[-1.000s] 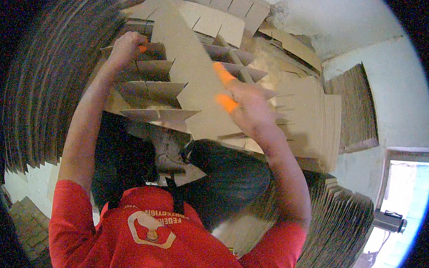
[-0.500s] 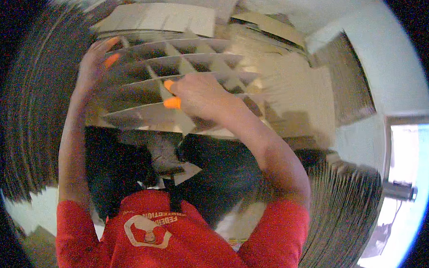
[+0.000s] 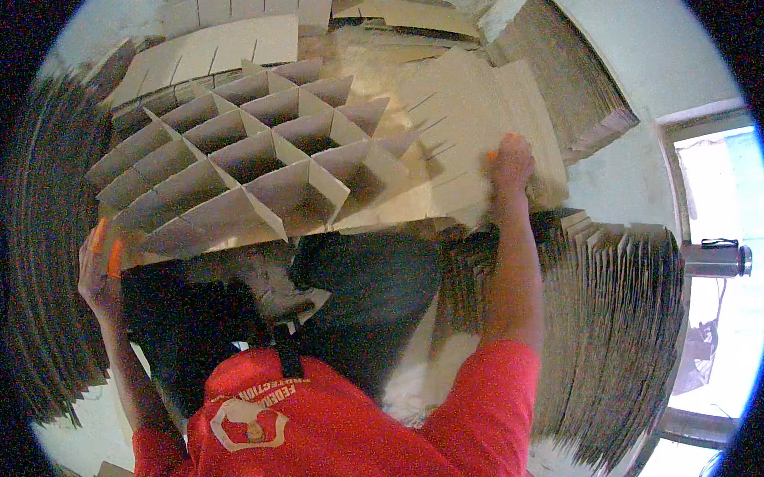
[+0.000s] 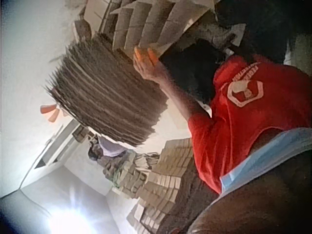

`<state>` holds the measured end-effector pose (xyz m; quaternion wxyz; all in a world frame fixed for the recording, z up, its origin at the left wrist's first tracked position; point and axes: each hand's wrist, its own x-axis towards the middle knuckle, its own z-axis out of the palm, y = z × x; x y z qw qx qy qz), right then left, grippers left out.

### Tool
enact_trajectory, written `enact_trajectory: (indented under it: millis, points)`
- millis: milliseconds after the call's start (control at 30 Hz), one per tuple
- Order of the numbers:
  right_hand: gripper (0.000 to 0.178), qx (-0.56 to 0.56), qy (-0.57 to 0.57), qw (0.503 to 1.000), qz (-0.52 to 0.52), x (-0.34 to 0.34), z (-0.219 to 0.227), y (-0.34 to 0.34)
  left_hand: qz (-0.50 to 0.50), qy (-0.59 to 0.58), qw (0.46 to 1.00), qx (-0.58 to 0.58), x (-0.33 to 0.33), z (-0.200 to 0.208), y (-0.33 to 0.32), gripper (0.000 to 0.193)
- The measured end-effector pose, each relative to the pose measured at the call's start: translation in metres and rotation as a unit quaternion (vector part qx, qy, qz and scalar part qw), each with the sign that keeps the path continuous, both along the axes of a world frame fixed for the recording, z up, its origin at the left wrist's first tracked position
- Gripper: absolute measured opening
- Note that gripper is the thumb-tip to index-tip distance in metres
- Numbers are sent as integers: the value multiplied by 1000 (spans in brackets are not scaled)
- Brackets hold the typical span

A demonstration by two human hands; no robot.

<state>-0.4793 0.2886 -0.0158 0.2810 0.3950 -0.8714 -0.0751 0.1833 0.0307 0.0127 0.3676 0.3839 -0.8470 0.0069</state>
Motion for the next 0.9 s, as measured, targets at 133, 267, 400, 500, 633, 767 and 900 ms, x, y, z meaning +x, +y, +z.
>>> enact_trajectory:
  millis: [133,267,400,500,633,767,900]
  points:
    - [42,-117,-13,992,46,-13,13,0,-11,9,1000,19,-4,3,2,34]
    - [39,-266,-112,953,-90,50,68,-36,16,15,1000,22,6,0,6,34]
    - [43,-388,51,890,235,108,126,-63,-29,52,998,24,-4,5,9,36]
    - [56,-399,-41,845,354,159,168,-97,-9,52,997,62,-13,4,22,43]
    - [59,-309,-404,750,424,269,201,-126,-39,12,998,41,-24,8,31,48]
    - [62,-187,-477,723,463,319,200,-146,-79,28,991,105,-27,-1,35,43]
    - [63,-130,-452,746,472,343,198,-163,-117,70,986,91,-30,-13,34,28]
